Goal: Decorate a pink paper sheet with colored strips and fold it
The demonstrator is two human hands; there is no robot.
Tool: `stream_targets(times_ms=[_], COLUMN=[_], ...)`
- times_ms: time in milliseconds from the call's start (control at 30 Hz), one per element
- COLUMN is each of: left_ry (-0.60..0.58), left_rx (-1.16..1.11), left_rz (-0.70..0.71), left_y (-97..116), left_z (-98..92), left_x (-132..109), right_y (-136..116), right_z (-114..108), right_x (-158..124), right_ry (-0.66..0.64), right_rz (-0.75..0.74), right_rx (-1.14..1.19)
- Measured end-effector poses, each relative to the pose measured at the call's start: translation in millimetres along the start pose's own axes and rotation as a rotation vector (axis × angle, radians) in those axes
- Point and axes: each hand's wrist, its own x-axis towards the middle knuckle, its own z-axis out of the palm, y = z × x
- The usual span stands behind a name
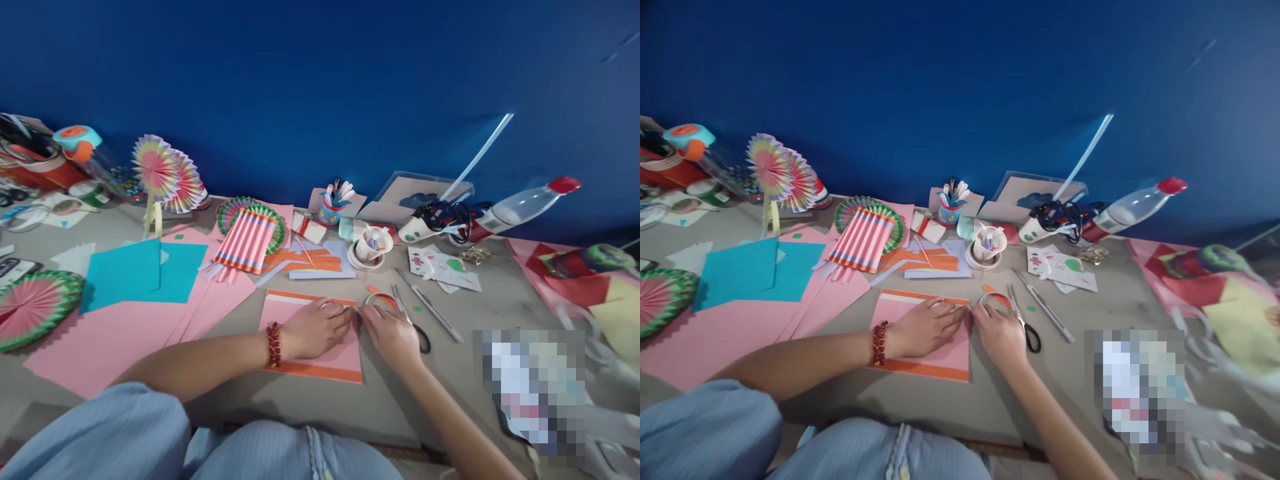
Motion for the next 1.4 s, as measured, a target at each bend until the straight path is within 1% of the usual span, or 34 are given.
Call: stream_targets(times_ms=[167,333,533,733,833,967,1167,1233,1400], left_ry=[0.012,0.021,0.021,-0.016,-0.036,-0.061,-0.051,-0.054,-0.043], left_rx=[0.007,0.009,0.038,0.027,0.026,0.032,0.019,0.03,0.028], left_rz=[0.034,0.074,0.056,0.014,0.012,-0.004,-0.001,-0.002,-0.003], left_y=[-3.0,-6.6,-0.8,1.6,1.5,1.6,1.6,1.5,1.2], left_z=[-0.7,-1.4,-0.1,3.8,5.2,5.0,3.5,2.5,2.1], left_x=[2.9,4.9,6.4,5.9,4.7,3.8,3.7,3.7,3.1], right_y=[-0.1,-2.5,1.8,8.8,8.7,8.3,9.0,8.0,6.9], right_z=[0.2,-1.7,2.9,9.6,9.2,8.2,6.7,5.6,4.1], right_x=[3.3,4.4,0.2,-4.0,-3.4,-2.6,-4.2,-4.1,-4.8], right_ry=[-0.009,0.029,0.111,0.15,0.167,0.153,0.175,0.165,0.108], right_rz=[-0.015,-0.022,-0.155,-0.21,-0.197,-0.162,-0.183,-0.179,-0.099], right_rx=[-0.004,-0.007,-0.032,-0.022,0.008,0.043,0.041,0.058,0.191])
